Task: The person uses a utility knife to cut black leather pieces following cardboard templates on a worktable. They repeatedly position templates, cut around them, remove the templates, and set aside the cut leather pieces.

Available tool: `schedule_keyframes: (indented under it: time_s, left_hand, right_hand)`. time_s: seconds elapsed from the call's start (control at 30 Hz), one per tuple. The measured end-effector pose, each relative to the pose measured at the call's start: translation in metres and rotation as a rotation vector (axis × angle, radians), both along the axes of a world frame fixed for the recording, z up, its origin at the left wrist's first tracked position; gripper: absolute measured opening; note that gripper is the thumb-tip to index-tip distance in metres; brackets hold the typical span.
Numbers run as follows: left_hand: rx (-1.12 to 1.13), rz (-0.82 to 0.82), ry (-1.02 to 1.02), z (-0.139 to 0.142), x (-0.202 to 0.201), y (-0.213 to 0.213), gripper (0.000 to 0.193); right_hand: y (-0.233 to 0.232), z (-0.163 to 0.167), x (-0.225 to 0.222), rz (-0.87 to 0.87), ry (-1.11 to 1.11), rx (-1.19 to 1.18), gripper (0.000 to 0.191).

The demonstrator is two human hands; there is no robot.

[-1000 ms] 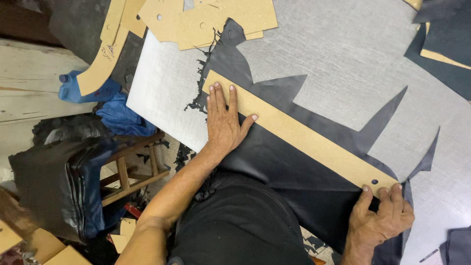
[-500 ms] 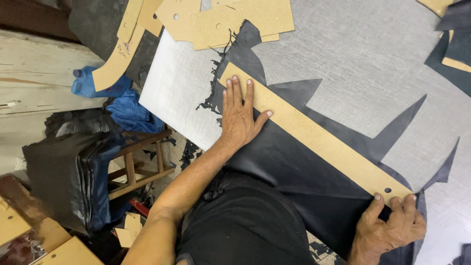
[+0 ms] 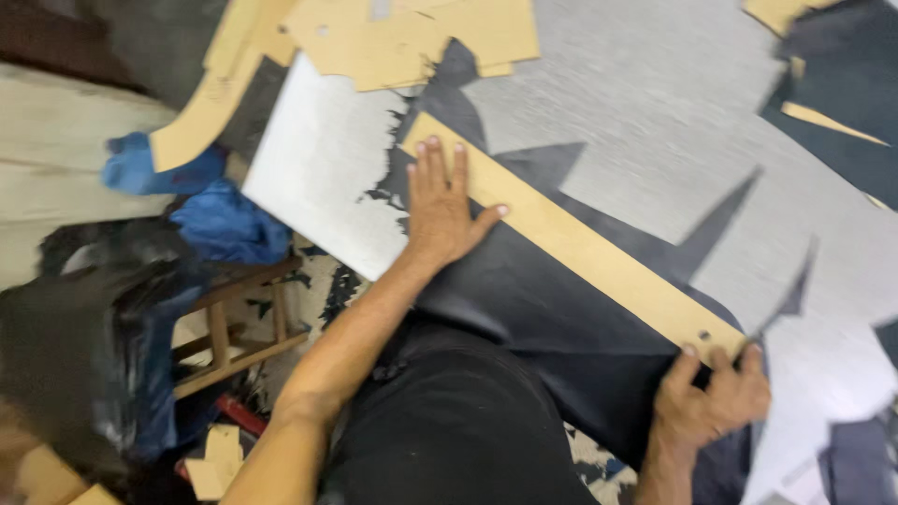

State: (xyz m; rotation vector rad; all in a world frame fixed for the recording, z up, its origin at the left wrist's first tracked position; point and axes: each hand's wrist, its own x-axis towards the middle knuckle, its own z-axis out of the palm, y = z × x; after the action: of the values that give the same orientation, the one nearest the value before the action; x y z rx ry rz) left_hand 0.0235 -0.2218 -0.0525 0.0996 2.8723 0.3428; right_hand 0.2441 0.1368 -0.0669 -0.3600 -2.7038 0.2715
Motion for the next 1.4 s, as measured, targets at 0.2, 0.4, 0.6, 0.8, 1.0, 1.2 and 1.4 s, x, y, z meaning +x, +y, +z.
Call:
schedule_keyframes:
  time_s: [0.2, 0.4, 0.6, 0.8, 1.0, 1.2, 1.4]
  left_hand:
    - [-0.035, -0.012, -0.111, 0.011, -0.001, -0.003, 0.121]
    - [0.085, 0.020, -0.042, 0.014, 0.007, 0.000, 0.119]
    - [0.050, 0.027, -0.046, 0.003, 0.007, -0.002, 0.120]
    - [0.053, 0.026, -0.061, 0.000, 0.007, -0.005, 0.122]
    - [-0.051, -0.034, -0.065, 0.004, -0.009, -0.014, 0.131]
    - [-0.270, -0.081, -0.053, 0.001, -0.026, 0.000, 0.139]
    - [-0.336, -0.033, -0.165, 0.023, -0.030, 0.013, 0.133]
  right_hand:
    - [-0.010, 0.022, -0.009, -0.061, -0.053, -0.072, 0.033]
    - [-0.008, 0.030, -0.012, -0.071, -0.015, -0.140, 0.035]
    - [-0.005, 0.026, -0.011, -0.064, 0.006, -0.164, 0.037]
    - [-0.001, 0.031, -0.014, -0.065, 0.033, -0.171, 0.037]
    - [-0.007, 0.027, -0.014, -0.105, 0.048, -0.249, 0.039]
    - [0.102, 0.014, 0.071, -0.580, 0.181, -0.426, 0.040]
    - [0.201, -0.011, 0.198, -0.591, -0.189, 0.065, 0.021]
